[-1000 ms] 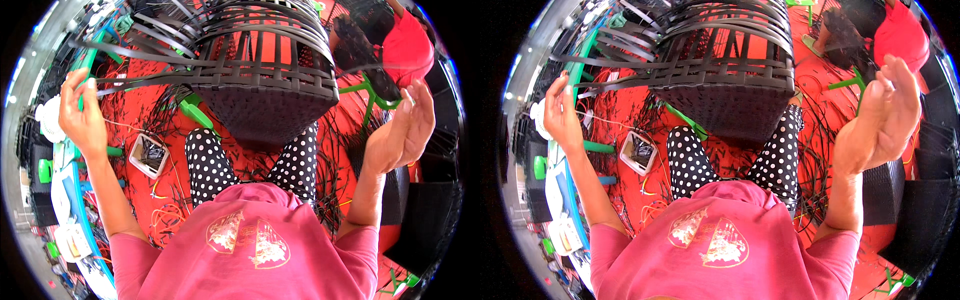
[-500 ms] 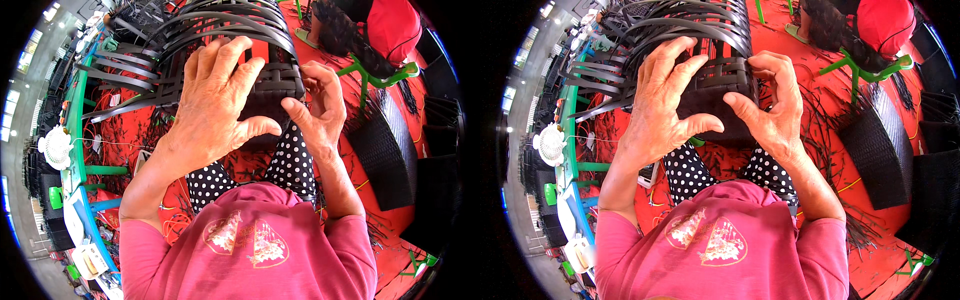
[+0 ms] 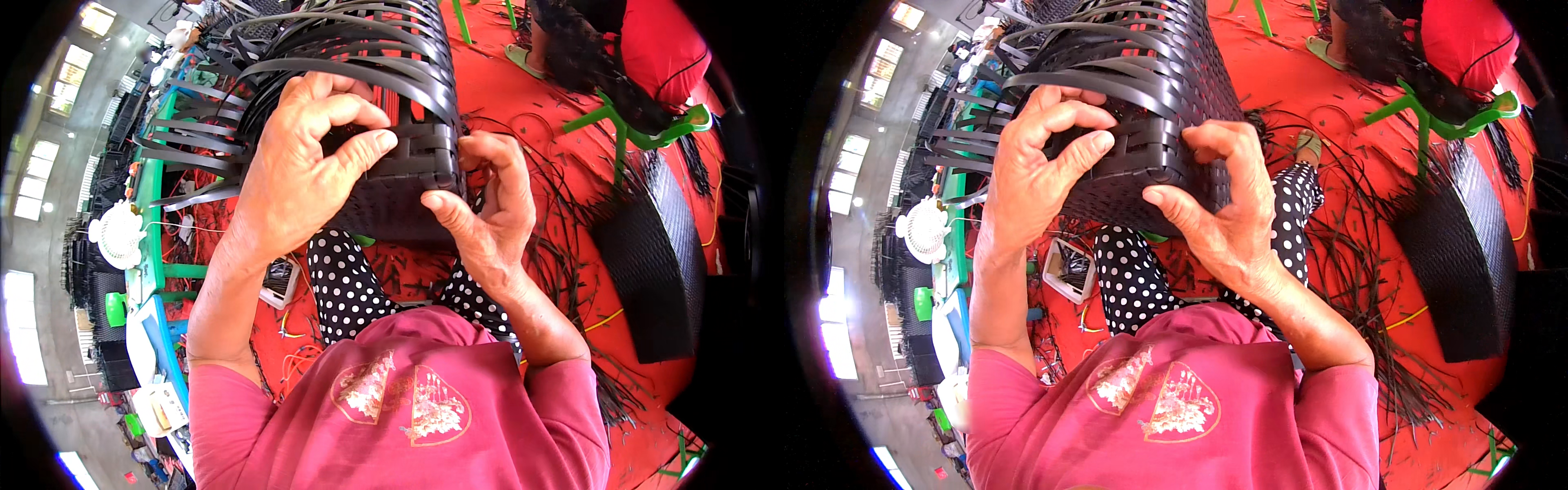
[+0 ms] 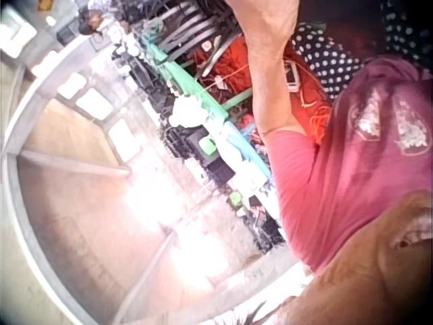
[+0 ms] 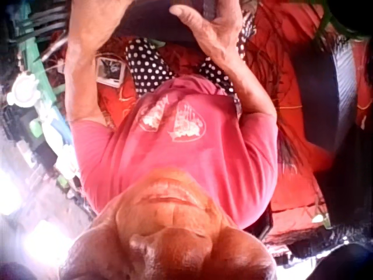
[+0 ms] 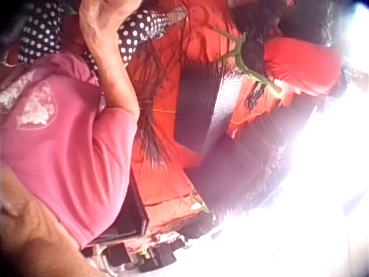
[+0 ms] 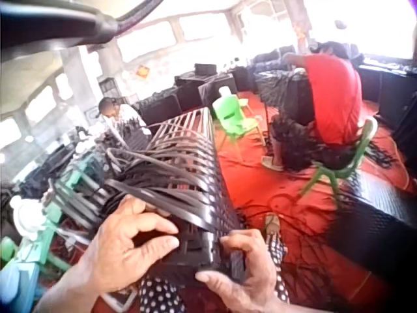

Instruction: The person weaves a black plastic basket by hand, interlacing black plastic strips through a vertical frame. They repeatedly pull strips through the weave, tighten the structure, and adjust the basket's orientation to continue the pattern.

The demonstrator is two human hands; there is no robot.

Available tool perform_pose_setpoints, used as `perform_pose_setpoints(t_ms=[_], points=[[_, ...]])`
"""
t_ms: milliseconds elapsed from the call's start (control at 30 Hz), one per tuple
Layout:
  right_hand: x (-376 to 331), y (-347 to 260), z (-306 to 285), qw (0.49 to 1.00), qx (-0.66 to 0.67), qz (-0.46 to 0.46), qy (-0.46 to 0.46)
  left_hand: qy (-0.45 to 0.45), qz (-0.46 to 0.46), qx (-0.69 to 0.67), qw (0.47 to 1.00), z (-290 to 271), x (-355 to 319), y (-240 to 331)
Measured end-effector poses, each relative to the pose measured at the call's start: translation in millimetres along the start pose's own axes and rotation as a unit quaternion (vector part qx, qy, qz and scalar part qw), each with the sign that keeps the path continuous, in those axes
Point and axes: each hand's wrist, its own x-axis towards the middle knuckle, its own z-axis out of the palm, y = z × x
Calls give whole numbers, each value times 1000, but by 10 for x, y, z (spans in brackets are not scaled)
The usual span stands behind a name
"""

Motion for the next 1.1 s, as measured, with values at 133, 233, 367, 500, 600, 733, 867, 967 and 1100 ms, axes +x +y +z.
perform_pose_setpoints(t_ms=[133,233,367,500,600,733,867,967,1100], points=[[-48,55,34,1000,14,-13,5,4,-47,-49,998,29,22,-40],[-5,2,42,999,40,4,-2,10,-26,-52,998,22,-38,-70],[104,-38,-26,999,18,-24,-28,-27,17,2,999,-20,-132,10],[187,-43,-57,997,-9,-51,-50,-45,86,211,973,43,-245,22],[196,-63,-51,996,-9,-74,-52,-18,78,196,977,94,-293,24],[178,-57,-24,997,6,-59,-54,41,78,123,989,105,-322,-8],[136,-97,-22,996,17,-25,-82,54,97,85,990,84,-345,-77],[100,-106,-14,995,8,-15,-100,62,101,77,990,89,-373,-89],[112,-135,86,997,-18,-45,-52,72,98,62,991,65,-393,-92]])
